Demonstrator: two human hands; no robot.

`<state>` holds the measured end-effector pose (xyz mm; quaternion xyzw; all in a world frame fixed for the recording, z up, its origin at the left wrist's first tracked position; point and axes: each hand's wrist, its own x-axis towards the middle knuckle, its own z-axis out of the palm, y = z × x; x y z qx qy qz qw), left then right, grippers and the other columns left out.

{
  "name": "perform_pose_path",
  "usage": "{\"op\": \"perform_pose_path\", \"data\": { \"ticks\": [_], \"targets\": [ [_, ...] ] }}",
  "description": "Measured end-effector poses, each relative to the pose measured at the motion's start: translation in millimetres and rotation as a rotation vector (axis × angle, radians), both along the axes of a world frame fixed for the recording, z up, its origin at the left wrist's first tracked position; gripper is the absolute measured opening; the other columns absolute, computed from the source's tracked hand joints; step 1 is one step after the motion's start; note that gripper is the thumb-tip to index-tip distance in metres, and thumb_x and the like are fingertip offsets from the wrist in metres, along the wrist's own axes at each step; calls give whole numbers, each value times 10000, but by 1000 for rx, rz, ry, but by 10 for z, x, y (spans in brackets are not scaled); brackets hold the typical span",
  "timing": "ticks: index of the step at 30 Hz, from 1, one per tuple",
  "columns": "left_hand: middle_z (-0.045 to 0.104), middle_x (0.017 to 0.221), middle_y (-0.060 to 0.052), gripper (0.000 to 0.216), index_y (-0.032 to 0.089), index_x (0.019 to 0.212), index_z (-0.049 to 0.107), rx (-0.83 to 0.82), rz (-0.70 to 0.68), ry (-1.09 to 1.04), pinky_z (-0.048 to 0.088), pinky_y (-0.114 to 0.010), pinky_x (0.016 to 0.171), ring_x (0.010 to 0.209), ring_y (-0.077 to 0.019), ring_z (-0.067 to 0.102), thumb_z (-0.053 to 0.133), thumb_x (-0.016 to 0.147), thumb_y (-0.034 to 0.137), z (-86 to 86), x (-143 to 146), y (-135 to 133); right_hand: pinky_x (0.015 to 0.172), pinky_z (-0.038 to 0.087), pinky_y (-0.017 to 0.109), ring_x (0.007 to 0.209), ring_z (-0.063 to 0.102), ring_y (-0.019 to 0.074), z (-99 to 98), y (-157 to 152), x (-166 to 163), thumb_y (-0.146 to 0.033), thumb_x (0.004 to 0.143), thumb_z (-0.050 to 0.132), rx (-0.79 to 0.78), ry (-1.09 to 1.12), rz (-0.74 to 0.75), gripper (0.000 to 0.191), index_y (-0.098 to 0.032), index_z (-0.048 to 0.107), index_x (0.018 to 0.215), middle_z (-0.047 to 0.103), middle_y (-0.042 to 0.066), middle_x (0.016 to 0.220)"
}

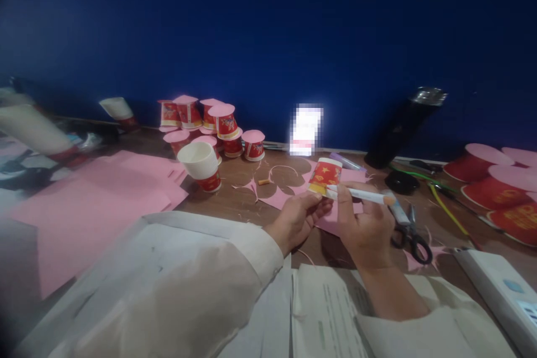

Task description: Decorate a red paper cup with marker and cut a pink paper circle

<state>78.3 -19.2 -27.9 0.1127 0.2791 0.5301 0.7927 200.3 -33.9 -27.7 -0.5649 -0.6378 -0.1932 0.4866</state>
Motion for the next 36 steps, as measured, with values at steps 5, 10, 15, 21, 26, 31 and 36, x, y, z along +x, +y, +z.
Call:
{"op": "perform_pose_path", "data": {
  "ticks": [5, 10, 15, 21, 26, 31, 36],
  "targets": [
    [674, 747, -72, 112, 88, 723, 687, -5, -1, 16, 561, -324, 931, 695, -130, 647, 618, 777, 17, 3, -2, -1, 770, 517, 342, 813, 709, 231, -9, 28, -3, -369, 957, 587, 46, -45, 0, 213, -192, 695, 908, 763, 85, 856],
    [676, 745, -70, 141, 90, 732, 696, 0, 2, 12, 567, -312, 919, 690, -124, 647, 589, 791, 21, -5, 4, 4, 782, 506, 358, 844, 703, 247, -14, 25, -7, -397, 965, 566, -8, -41, -24, 240, -202, 690, 902, 762, 99, 877],
    [669, 730, -67, 130, 91, 716, 682, -4, 4, 14, 563, -314, 927, 685, -123, 647, 597, 789, 24, -15, 8, 4, 789, 503, 371, 846, 695, 255, -9, 18, -11, -394, 957, 575, -5, -28, -25, 233, -199, 691, 905, 757, 105, 873],
    [668, 734, -62, 106, 92, 720, 683, 6, 8, 7, 553, -321, 936, 683, -121, 640, 625, 784, 30, -15, 2, 4, 755, 485, 369, 806, 664, 258, -7, 18, -12, -426, 965, 547, -3, -44, -53, 288, -191, 692, 885, 750, 99, 835],
    [665, 716, -64, 168, 77, 721, 693, -7, 6, 0, 550, -293, 905, 647, -106, 627, 570, 811, 7, -4, 3, 4, 767, 492, 371, 822, 668, 258, -20, 20, -5, -401, 966, 558, 8, -60, -61, 273, -181, 705, 903, 754, 105, 856],
    [666, 702, -64, 196, 74, 721, 698, 3, 12, 0, 556, -275, 861, 631, -104, 628, 549, 826, 4, 0, 2, 4, 755, 511, 384, 812, 685, 275, -22, 31, 3, -416, 967, 546, 9, -68, -60, 299, -178, 708, 886, 760, 118, 843],
    [666, 701, -57, 163, 84, 711, 699, 21, 7, 19, 550, -308, 924, 661, -118, 644, 585, 798, 6, -8, -1, 2, 765, 516, 389, 832, 690, 281, -14, 27, 3, -405, 953, 556, 5, -65, -56, 275, -186, 708, 883, 760, 115, 843]
  ]
}}
